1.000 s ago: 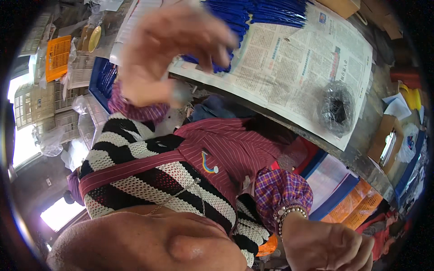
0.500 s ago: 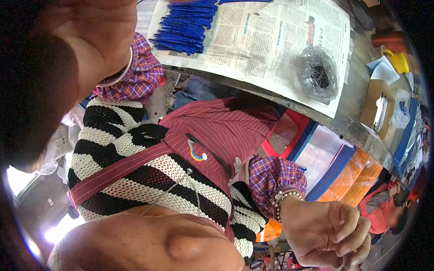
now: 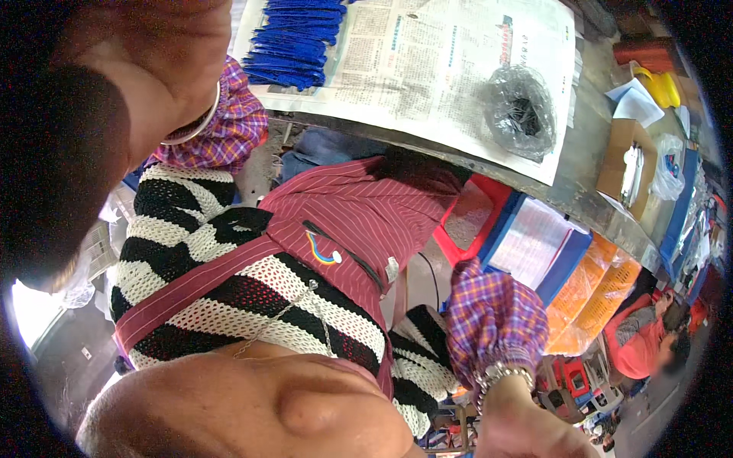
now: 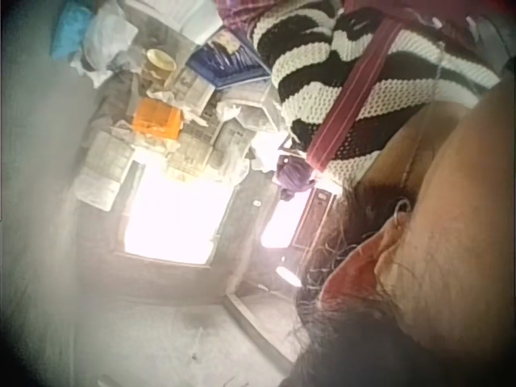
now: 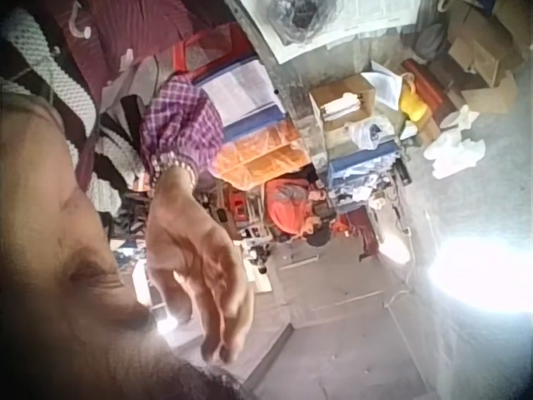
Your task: Assembling blue pen barrels with black caps/components at a manufacturing workbench.
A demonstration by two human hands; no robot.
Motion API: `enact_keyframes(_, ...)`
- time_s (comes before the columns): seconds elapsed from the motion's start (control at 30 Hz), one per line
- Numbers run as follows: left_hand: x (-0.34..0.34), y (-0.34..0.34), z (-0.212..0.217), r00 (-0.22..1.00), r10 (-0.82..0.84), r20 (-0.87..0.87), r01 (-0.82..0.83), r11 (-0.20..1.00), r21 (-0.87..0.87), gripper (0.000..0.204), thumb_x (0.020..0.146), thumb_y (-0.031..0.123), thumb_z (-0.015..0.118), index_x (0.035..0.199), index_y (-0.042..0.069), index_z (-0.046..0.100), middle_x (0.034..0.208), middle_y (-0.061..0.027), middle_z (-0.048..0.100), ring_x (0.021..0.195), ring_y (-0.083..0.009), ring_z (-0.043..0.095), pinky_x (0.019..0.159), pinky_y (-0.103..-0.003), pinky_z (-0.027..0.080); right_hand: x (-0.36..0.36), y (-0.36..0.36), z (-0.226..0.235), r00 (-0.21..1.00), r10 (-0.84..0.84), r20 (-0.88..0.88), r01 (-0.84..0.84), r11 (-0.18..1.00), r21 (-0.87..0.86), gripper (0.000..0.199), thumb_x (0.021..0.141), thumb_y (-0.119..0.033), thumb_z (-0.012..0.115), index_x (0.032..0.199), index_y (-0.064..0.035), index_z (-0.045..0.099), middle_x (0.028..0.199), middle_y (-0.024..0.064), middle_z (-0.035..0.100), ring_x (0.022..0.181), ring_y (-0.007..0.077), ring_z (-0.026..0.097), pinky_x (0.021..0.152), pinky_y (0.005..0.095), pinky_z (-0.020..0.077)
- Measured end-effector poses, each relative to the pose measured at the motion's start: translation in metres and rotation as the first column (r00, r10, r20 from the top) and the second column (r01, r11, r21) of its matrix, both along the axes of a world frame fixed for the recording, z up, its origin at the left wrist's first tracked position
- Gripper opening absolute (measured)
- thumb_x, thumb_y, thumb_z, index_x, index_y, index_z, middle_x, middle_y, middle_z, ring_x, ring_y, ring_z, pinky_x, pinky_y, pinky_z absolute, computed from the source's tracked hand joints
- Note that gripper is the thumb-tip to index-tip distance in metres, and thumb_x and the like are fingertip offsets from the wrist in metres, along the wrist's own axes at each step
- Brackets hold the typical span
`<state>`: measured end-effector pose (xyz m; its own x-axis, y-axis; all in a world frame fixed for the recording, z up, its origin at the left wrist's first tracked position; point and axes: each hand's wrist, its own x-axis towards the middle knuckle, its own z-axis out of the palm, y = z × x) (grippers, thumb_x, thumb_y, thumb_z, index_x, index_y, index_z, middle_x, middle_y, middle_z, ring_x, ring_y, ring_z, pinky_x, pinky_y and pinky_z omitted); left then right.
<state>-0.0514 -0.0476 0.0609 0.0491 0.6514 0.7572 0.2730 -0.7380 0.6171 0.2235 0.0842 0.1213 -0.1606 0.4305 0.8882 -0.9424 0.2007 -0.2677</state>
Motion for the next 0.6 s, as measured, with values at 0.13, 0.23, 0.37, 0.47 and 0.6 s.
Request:
enact_keyframes(0.13,0.000,-0.002,0.004,0.998,-0.043,-0.040,0.043,0.999,0.001,0.062,0.082,0.040,0.071,0.126,0.001,0.051,0.101,-0.0214,0.064,0.092,-0.0317,0.065,0.078,-0.043,0.054,0.008,-0.007,-0.008,1.000,0.008,-0.007,-0.009,0.995,-0.103,0.034,0.093,-0.013,0.050,0.125,-0.0010,0.054,0.126,0.0169,0.057,0.120,0.0327,0.050,0.096,0.0436,0.0438)
enact_keyframes(0.23,-0.005,-0.006,0.009,0.994,-0.079,-0.078,0.078,0.997,-0.023,0.062,0.083,0.040,0.070,0.126,0.001,0.051,0.100,-0.0215,0.064,0.092,-0.0319,0.065,0.078,-0.044,0.054,0.016,-0.005,-0.008,0.996,0.092,0.003,-0.091,0.991,-0.100,0.035,0.092,-0.012,0.054,0.125,-0.0008,0.055,0.129,0.0165,0.054,0.124,0.0339,0.045,0.097,0.0451,0.0432)
enact_keyframes(0.37,0.003,-0.006,0.025,0.982,-0.136,-0.128,0.132,0.991,-0.035,0.062,0.083,0.041,0.069,0.126,0.000,0.052,0.098,-0.0216,0.064,0.091,-0.0322,0.064,0.078,-0.044,0.054,0.029,0.006,-0.004,0.994,-0.081,0.070,0.070,0.986,0.150,0.040,0.088,0.001,0.056,0.125,-0.0093,0.052,0.119,0.0062,0.046,0.107,0.0201,0.048,0.082,0.0302,0.0515)
enact_keyframes(0.47,0.052,-0.016,0.009,0.761,0.302,0.575,-0.158,0.945,-0.287,0.033,0.083,0.006,0.066,0.115,0.001,0.059,0.101,-0.0191,0.065,0.084,-0.0237,0.065,0.074,-0.030,0.053,0.036,0.000,-0.017,0.995,0.042,-0.096,-0.040,0.999,0.019,0.037,0.087,0.001,0.057,0.124,-0.0072,0.053,0.121,0.0077,0.045,0.109,0.0208,0.048,0.084,0.0312,0.0524)
enact_keyframes(0.6,0.048,-0.028,-0.011,0.833,0.395,0.387,-0.247,0.892,-0.379,0.015,0.082,-0.004,0.065,0.097,-0.004,0.066,0.092,-0.0147,0.068,0.083,-0.0212,0.067,0.068,-0.028,0.053,0.033,0.003,0.001,0.993,-0.029,0.118,0.013,0.991,0.131,0.038,0.088,0.004,0.050,0.126,-0.0044,0.047,0.132,0.0139,0.040,0.120,0.0264,0.044,0.095,0.0366,0.0508)
